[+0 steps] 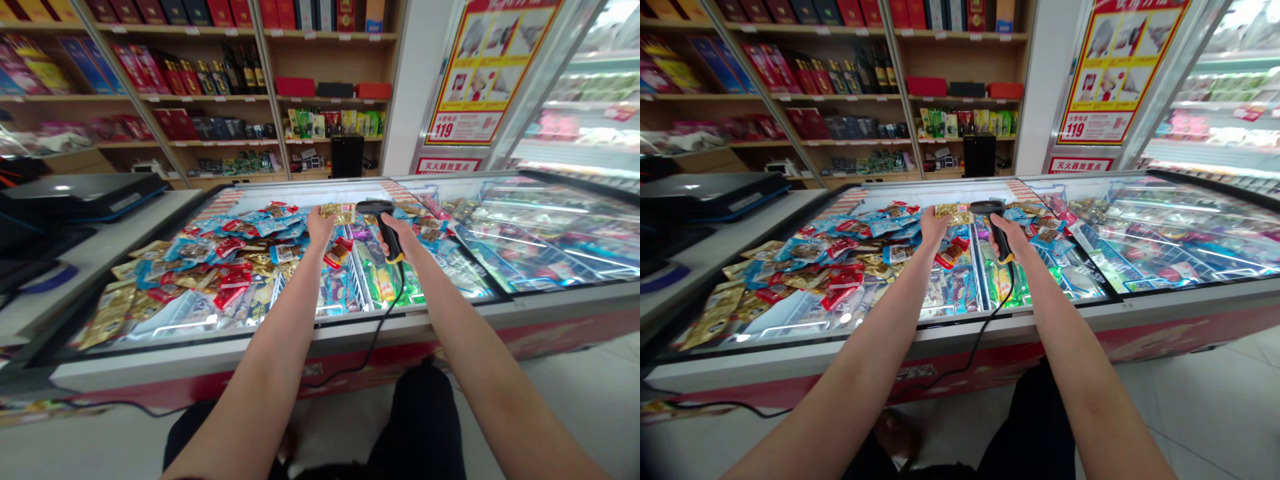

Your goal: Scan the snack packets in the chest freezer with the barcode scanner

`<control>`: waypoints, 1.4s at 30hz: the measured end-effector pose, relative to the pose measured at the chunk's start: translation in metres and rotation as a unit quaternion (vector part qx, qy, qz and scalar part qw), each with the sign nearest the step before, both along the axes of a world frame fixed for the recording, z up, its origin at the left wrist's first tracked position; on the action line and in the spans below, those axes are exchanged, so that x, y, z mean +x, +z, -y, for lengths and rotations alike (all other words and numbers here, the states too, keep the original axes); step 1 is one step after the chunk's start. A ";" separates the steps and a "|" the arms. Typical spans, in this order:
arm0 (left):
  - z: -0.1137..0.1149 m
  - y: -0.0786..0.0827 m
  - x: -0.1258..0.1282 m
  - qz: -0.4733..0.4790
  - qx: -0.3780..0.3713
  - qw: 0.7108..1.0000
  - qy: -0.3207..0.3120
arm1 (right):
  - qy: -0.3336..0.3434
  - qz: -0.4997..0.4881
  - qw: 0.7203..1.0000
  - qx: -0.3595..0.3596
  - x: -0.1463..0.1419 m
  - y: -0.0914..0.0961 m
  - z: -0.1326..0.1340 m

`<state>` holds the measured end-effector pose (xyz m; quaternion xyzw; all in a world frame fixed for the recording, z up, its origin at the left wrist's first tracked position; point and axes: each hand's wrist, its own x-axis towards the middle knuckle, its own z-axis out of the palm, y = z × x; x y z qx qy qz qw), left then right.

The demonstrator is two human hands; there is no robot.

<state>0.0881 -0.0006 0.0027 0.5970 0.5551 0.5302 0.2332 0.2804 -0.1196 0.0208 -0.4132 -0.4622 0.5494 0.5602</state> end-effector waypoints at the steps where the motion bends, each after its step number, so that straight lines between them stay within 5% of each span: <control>1: 0.000 0.000 0.000 -0.001 0.000 1.000 0.000 | 0.001 -0.001 1.000 0.001 0.000 0.000 0.000; 42: 0.004 0.003 -0.003 -0.007 0.009 1.000 0.026 | 0.013 0.016 1.000 0.012 0.001 -0.001 0.001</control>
